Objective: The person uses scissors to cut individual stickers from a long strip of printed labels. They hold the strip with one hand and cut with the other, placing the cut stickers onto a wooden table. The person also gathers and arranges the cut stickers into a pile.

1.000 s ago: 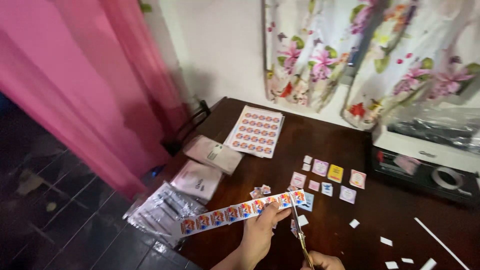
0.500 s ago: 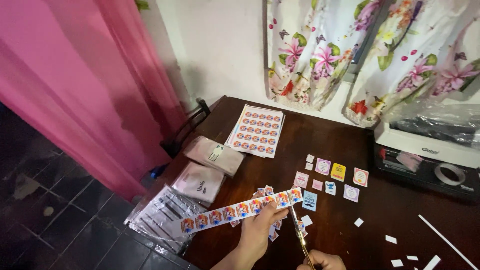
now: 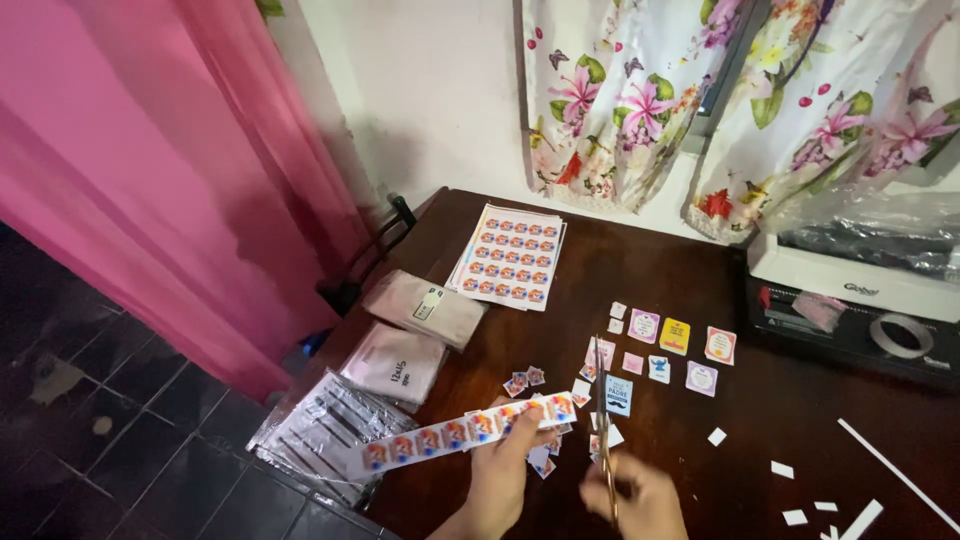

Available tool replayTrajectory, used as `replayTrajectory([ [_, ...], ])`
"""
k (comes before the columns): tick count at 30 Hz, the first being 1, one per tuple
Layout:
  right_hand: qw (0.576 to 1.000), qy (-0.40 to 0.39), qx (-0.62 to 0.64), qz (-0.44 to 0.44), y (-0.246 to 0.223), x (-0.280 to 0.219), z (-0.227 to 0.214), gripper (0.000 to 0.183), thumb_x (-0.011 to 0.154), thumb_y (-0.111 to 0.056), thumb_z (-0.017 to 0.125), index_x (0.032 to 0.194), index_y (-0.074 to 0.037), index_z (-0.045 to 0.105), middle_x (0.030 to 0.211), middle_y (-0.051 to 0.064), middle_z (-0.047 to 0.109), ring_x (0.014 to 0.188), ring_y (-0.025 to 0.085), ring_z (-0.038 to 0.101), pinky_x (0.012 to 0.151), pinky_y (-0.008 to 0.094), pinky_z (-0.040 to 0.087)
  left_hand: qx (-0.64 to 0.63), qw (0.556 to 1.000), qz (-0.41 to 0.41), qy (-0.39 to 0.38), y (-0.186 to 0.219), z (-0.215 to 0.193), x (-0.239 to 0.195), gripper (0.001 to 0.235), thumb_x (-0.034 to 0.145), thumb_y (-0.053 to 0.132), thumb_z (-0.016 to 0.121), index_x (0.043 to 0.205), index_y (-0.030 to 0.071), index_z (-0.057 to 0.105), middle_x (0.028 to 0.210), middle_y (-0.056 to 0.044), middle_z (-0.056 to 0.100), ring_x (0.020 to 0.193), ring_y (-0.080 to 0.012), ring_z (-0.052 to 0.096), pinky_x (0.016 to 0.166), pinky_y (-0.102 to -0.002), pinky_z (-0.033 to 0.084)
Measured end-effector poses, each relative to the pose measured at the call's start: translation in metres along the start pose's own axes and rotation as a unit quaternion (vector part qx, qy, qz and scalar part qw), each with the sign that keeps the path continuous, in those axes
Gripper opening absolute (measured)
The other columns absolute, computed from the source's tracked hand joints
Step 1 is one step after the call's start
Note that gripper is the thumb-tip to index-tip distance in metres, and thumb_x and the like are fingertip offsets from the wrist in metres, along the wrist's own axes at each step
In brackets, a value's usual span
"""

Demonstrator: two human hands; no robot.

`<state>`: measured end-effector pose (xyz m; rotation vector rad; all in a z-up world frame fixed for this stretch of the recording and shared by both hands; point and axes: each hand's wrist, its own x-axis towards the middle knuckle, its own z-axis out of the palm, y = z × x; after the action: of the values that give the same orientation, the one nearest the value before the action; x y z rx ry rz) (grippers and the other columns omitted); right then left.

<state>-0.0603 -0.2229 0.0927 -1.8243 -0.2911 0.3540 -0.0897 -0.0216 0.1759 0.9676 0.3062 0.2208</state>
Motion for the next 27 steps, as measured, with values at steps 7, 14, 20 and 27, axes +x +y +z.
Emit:
replayTrajectory([
  [7, 0.958, 0.123, 0.244, 0.091, -0.055, 0.029, 0.001, 0.018, 0.081, -0.006, 0.079, 0.096, 0.003, 0.074, 0.077, 0.009, 0.076, 0.065, 0.017, 0.068, 0.062, 0.032, 0.054, 0.033, 0.999, -0.033, -0.026, 0.001, -0.001, -0.008, 0.017, 0.092, 0.014, 0.069, 0.104, 0.002, 0.064, 0.093, -0.011, 0.071, 0.083, -0.0172, 0.068, 0.074, -0.032, 0.061],
  [14, 0.995, -0.02, 0.097, -0.004, 0.023, 0.018, -0.008, 0.025, 0.084, -0.024, 0.078, 0.094, -0.001, 0.075, 0.069, 0.007, 0.071, 0.065, 0.017, 0.068, 0.064, 0.032, 0.054, 0.005, 0.998, -0.038, 0.05, 0.041, 0.003, -0.005, 0.019, 0.094, 0.017, 0.066, 0.103, 0.001, 0.059, 0.099, -0.015, 0.069, 0.092, -0.0237, 0.072, 0.086, -0.038, 0.061],
  [20, 0.974, -0.178, 0.041, -0.137, 0.09, 0.01, 0.006, 0.039, 0.084, -0.033, 0.088, 0.1, 0.0, 0.076, 0.088, 0.008, 0.079, 0.086, 0.019, 0.076, 0.08, 0.035, 0.057, -0.08, 0.997, 0.007, -0.022, 0.039, -0.005, -0.004, 0.013, 0.096, 0.013, 0.06, 0.102, 0.003, 0.054, 0.111, -0.016, 0.069, 0.109, -0.0253, 0.072, 0.103, -0.041, 0.059],
  [27, 0.981, -0.165, 0.071, -0.069, 0.041, 0.006, 0.005, 0.039, 0.086, -0.04, 0.079, 0.079, -0.002, 0.073, 0.072, 0.006, 0.072, 0.069, 0.015, 0.069, 0.066, 0.033, 0.054, -0.086, 0.996, -0.007, -0.02, 0.035, -0.001, -0.006, 0.01, 0.097, 0.01, 0.06, 0.097, 0.003, 0.053, 0.103, -0.014, 0.069, 0.099, -0.0236, 0.073, 0.095, -0.04, 0.063],
])
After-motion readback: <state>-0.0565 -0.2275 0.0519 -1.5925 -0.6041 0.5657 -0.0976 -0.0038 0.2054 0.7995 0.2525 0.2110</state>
